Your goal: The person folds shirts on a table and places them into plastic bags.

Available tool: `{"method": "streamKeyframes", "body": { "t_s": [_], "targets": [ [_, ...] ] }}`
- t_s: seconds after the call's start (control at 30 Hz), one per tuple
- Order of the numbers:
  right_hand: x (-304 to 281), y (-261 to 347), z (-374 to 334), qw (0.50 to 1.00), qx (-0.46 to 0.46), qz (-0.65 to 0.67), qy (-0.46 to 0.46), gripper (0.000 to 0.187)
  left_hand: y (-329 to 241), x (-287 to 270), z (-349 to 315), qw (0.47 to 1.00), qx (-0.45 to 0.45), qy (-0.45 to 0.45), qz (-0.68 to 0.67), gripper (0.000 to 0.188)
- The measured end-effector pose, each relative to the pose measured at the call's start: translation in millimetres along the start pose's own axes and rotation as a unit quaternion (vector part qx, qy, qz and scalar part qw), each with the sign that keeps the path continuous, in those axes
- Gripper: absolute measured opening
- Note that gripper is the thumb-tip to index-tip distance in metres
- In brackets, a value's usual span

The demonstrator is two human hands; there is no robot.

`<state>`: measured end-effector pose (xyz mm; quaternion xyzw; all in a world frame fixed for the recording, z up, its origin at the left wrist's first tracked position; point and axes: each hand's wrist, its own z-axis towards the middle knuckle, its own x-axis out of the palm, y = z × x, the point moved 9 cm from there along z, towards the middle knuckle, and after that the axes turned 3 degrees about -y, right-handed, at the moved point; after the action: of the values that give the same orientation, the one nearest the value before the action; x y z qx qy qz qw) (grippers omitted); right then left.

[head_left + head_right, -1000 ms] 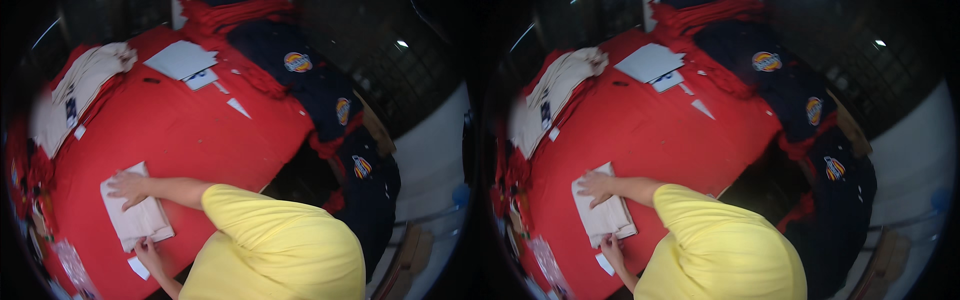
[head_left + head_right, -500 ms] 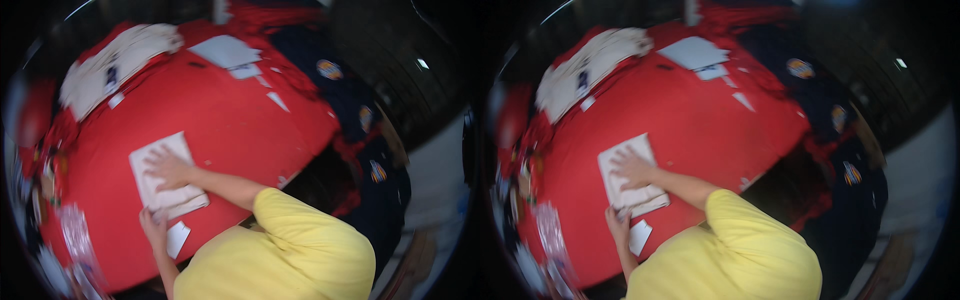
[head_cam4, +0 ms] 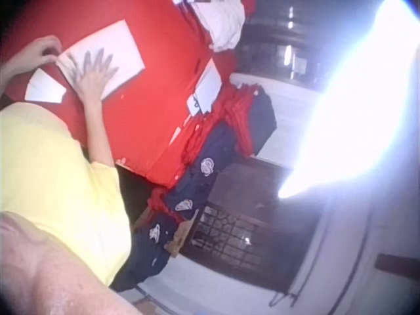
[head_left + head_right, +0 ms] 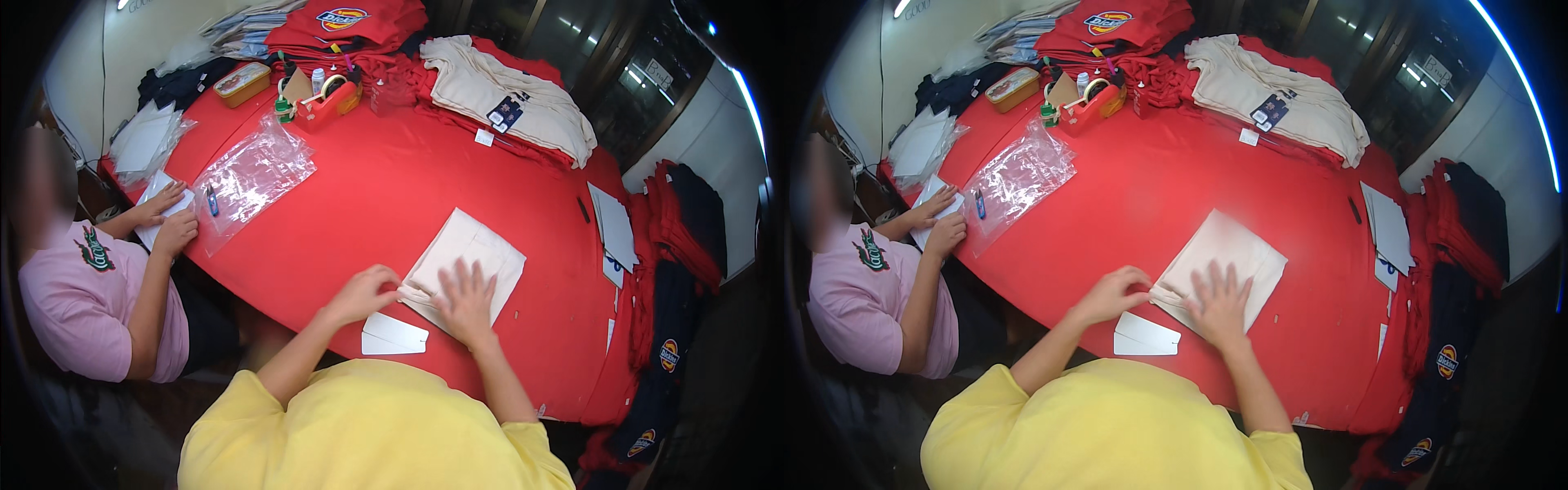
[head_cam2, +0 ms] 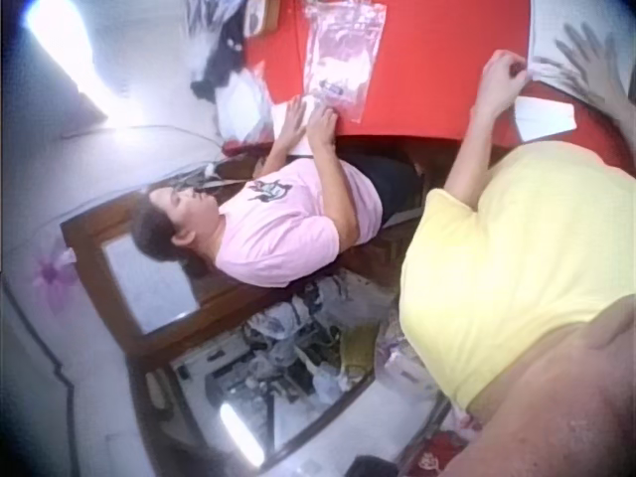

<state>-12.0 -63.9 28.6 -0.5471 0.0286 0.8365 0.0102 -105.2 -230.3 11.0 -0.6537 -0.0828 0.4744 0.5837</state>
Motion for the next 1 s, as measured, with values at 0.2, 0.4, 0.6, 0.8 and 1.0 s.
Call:
{"method": "streamKeyframes", "body": {
  "t_s": [0.2,0.4,0.6,0.8,1.0],
  "targets": [
    [16,2,-28,0.999,0.007,0.048,0.025,0.054,54,-231,-98,0.928,-0.161,-0.327,0.074,0.025],
    [12,2,-20,0.994,0.020,0.100,0.023,0.048,172,-367,-247,0.768,-0.113,-0.503,-0.379,0.040],
    [-33,-39,-28,0.966,0.154,0.181,-0.103,0.026,175,-345,-231,0.775,-0.110,-0.543,-0.303,0.042],
    [-14,-90,-89,0.924,0.337,0.181,-0.024,0.020,76,-158,-65,0.945,-0.138,-0.229,-0.190,0.025],
    [3,-85,-124,0.781,0.491,0.384,-0.029,0.026,27,6,17,0.991,-0.114,-0.055,-0.052,0.041]
  ]
}}
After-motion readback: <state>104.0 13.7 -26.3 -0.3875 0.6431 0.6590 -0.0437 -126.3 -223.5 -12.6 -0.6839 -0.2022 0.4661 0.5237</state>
